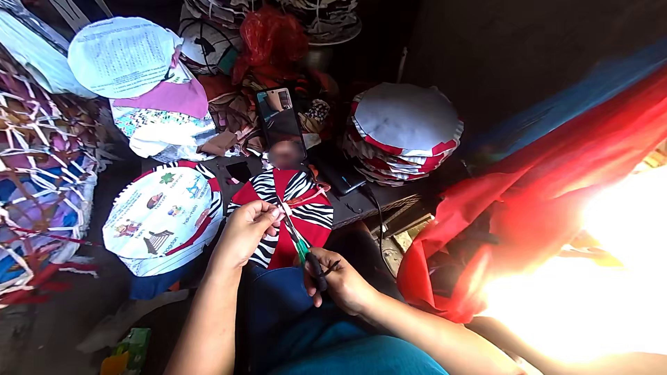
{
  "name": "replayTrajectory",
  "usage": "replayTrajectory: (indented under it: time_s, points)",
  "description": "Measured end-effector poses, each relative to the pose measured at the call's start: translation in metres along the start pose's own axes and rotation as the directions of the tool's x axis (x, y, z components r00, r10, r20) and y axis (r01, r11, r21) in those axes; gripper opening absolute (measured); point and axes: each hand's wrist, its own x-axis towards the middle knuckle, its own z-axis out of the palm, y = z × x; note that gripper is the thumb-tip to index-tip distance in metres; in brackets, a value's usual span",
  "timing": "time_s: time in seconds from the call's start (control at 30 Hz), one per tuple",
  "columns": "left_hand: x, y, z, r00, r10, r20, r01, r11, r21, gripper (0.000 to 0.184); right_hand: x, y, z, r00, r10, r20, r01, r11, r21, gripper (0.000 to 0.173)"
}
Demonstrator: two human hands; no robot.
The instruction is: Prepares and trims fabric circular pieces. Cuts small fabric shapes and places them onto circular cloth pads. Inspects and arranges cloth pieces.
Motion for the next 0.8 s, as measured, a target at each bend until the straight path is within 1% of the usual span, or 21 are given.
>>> replayTrajectory:
  time_s: [0.07,0.13,0.17,0.2,0.23,0.33,0.47,0.6,0.7,0.8]
  points:
    - [0.002,0.000,-0.001,0.999,0.004,-0.037,-0.003,0.999,0.040,0.010,0.000,0.001,-0.002,1.000,0.013,0.007,-0.013,1.000,0.025,0.018]
    - [0.004,-0.002,-0.002,0.997,0.014,-0.080,-0.013,1.000,0.016,0.012,-0.002,0.004,-0.005,0.997,0.040,0.068,-0.043,0.999,0.033,0.020]
    - [0.004,-0.003,-0.003,0.995,0.017,-0.096,-0.019,1.000,-0.020,0.013,-0.004,0.005,-0.006,0.993,0.065,0.102,-0.066,0.998,0.010,0.027]
    - [0.004,-0.004,-0.005,0.995,0.016,-0.103,-0.022,0.998,-0.066,0.014,-0.006,0.004,-0.006,0.986,0.098,0.136,-0.095,0.995,-0.034,0.040]
    - [0.003,-0.004,-0.005,0.995,0.009,-0.103,-0.021,0.993,-0.117,0.016,-0.007,0.003,-0.005,0.980,0.121,0.155,-0.111,0.991,-0.076,0.047]
    - [-0.002,-0.002,-0.006,0.999,0.009,-0.046,-0.019,0.977,-0.211,0.015,-0.008,0.002,-0.002,0.978,0.100,0.184,-0.069,0.984,-0.164,0.053]
    - [-0.008,-0.002,-0.003,0.999,0.042,-0.024,-0.045,0.986,-0.160,0.015,-0.002,0.000,0.000,0.986,0.041,0.160,0.000,0.970,-0.243,0.039]
    - [-0.009,-0.006,-0.004,0.998,0.062,-0.002,-0.061,0.989,-0.133,0.011,-0.001,0.001,0.003,0.996,0.003,0.089,0.019,0.969,-0.245,0.026]
    - [-0.009,-0.010,-0.005,0.997,0.074,-0.005,-0.074,0.992,-0.106,0.010,-0.001,0.003,0.004,0.999,-0.012,0.033,0.021,0.966,-0.259,0.024]
    - [-0.009,-0.012,-0.007,0.996,0.080,-0.027,-0.080,0.997,-0.003,0.010,-0.001,0.004,0.005,1.000,0.011,-0.007,-0.013,0.964,-0.266,0.022]
